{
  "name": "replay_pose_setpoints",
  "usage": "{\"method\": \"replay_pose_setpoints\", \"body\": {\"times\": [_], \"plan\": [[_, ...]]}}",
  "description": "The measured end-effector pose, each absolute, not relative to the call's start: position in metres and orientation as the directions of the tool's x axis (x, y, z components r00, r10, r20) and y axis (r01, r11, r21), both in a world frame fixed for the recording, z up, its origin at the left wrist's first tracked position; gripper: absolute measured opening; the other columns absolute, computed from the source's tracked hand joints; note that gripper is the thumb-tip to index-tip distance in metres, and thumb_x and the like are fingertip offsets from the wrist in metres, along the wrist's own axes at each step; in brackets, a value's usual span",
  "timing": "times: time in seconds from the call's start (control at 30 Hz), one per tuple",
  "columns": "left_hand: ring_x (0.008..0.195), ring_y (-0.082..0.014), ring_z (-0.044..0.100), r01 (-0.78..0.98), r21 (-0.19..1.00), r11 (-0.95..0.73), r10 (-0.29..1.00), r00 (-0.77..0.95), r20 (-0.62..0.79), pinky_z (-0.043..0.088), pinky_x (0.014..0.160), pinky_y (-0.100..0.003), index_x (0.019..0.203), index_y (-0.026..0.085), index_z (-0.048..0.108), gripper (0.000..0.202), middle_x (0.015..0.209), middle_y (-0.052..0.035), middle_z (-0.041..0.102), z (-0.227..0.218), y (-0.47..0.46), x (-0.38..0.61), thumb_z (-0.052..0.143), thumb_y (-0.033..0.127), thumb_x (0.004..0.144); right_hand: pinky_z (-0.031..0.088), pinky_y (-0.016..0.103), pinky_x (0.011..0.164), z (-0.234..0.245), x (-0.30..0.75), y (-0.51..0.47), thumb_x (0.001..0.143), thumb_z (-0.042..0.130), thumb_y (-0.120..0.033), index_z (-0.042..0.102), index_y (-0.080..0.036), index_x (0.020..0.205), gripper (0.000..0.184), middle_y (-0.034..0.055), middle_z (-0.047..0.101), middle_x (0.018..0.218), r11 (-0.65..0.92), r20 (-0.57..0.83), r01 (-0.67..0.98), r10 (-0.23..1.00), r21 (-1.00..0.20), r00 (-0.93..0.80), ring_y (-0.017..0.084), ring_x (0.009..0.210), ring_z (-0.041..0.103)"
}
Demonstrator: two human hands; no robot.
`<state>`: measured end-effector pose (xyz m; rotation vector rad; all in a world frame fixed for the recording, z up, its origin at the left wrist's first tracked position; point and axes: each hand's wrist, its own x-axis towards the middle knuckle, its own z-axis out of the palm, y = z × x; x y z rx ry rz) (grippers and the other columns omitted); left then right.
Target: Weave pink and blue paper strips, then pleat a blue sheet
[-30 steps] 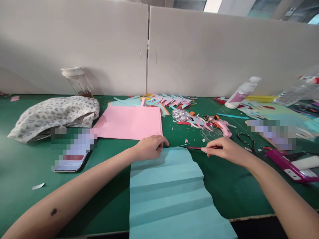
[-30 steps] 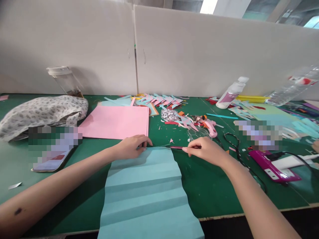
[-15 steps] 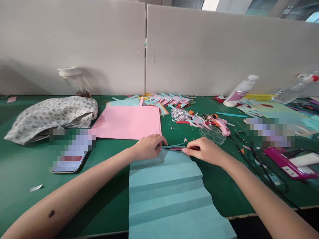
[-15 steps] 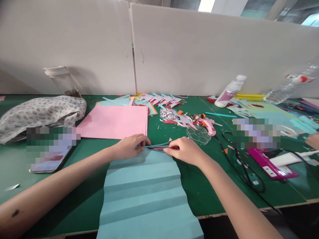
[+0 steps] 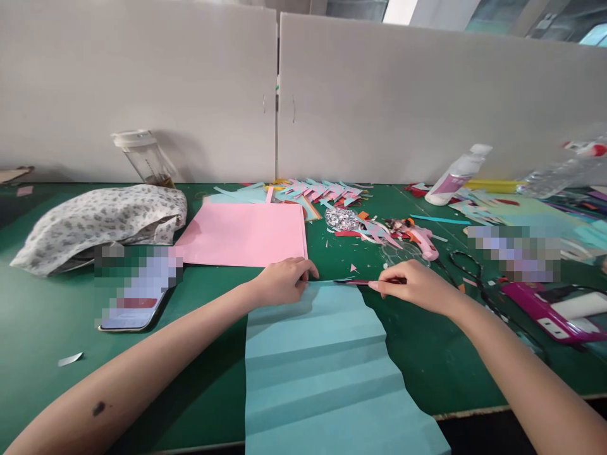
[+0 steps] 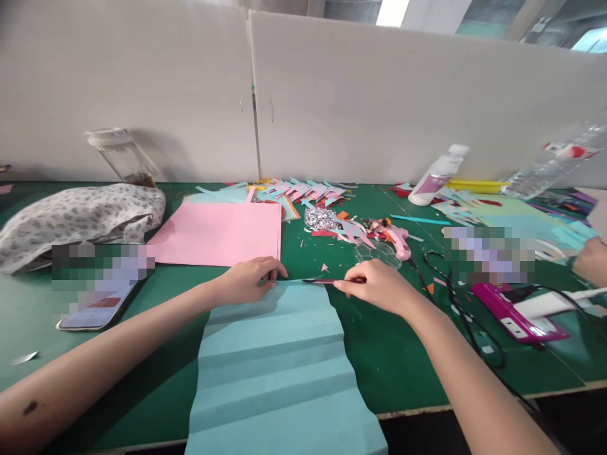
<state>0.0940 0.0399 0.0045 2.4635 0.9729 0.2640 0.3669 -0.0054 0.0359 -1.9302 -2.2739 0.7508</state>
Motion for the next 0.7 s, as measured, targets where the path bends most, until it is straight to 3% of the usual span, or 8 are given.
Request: {"method": "replay_pose_setpoints", "body": {"times": [0.17, 0.33, 0.5, 0.7], "plan": [[0.089, -0.0158, 0.057, 0.590, 0.499, -0.635, 0.686, 0.727, 0.014, 0.044, 0.069, -0.026, 0.102, 0.023, 0.054, 0.031, 0.091, -0.0003, 0.060, 0.003, 0.040, 0.094, 0.046, 0.013, 0.075, 0.020, 0.026, 0.047, 0.034, 0.355, -0.011, 0.079, 0.045, -0.058, 0.063, -0.020, 0.060, 0.047, -0.0013, 0.041, 0.048, 0.172, -0.222, 0.875, 0.929, -0.454, -0.297, 0.011, 0.047, 0.034], [0.086, -0.0152, 0.057, 0.597, 0.508, -0.621, 0.697, 0.717, 0.009, 0.044, 0.068, -0.025, 0.101, 0.023, 0.055, 0.027, 0.091, -0.0001, 0.060, 0.004, 0.041, 0.092, 0.047, 0.015, 0.077, 0.019, 0.026, 0.049, 0.027, 0.345, -0.014, 0.079, 0.049, -0.051, 0.054, -0.020, 0.055, 0.040, -0.0027, 0.038, 0.048, 0.222, -0.225, 0.880, 0.914, -0.420, -0.338, 0.010, 0.048, 0.032], [0.077, -0.0139, 0.056, 0.605, 0.518, -0.604, 0.715, 0.699, 0.018, 0.042, 0.065, -0.024, 0.098, 0.023, 0.055, 0.018, 0.087, 0.0004, 0.060, 0.003, 0.042, 0.093, 0.045, 0.029, 0.084, 0.018, 0.026, 0.048, 0.019, 0.346, -0.016, 0.080, 0.047, -0.052, 0.044, -0.019, 0.053, 0.042, -0.0044, 0.031, 0.048, 0.207, -0.274, 0.894, 0.903, -0.399, -0.331, 0.010, 0.047, 0.028], [0.073, -0.0136, 0.054, 0.639, 0.477, -0.603, 0.748, 0.661, 0.061, 0.040, 0.062, -0.024, 0.094, 0.023, 0.056, 0.016, 0.085, -0.0001, 0.059, 0.000, 0.041, 0.094, 0.045, 0.031, 0.086, 0.018, 0.026, 0.049, 0.015, 0.346, -0.016, 0.079, 0.046, -0.053, 0.046, -0.020, 0.054, 0.042, -0.0045, 0.033, 0.048, 0.229, -0.261, 0.895, 0.903, -0.382, -0.342, 0.010, 0.047, 0.029]]}}
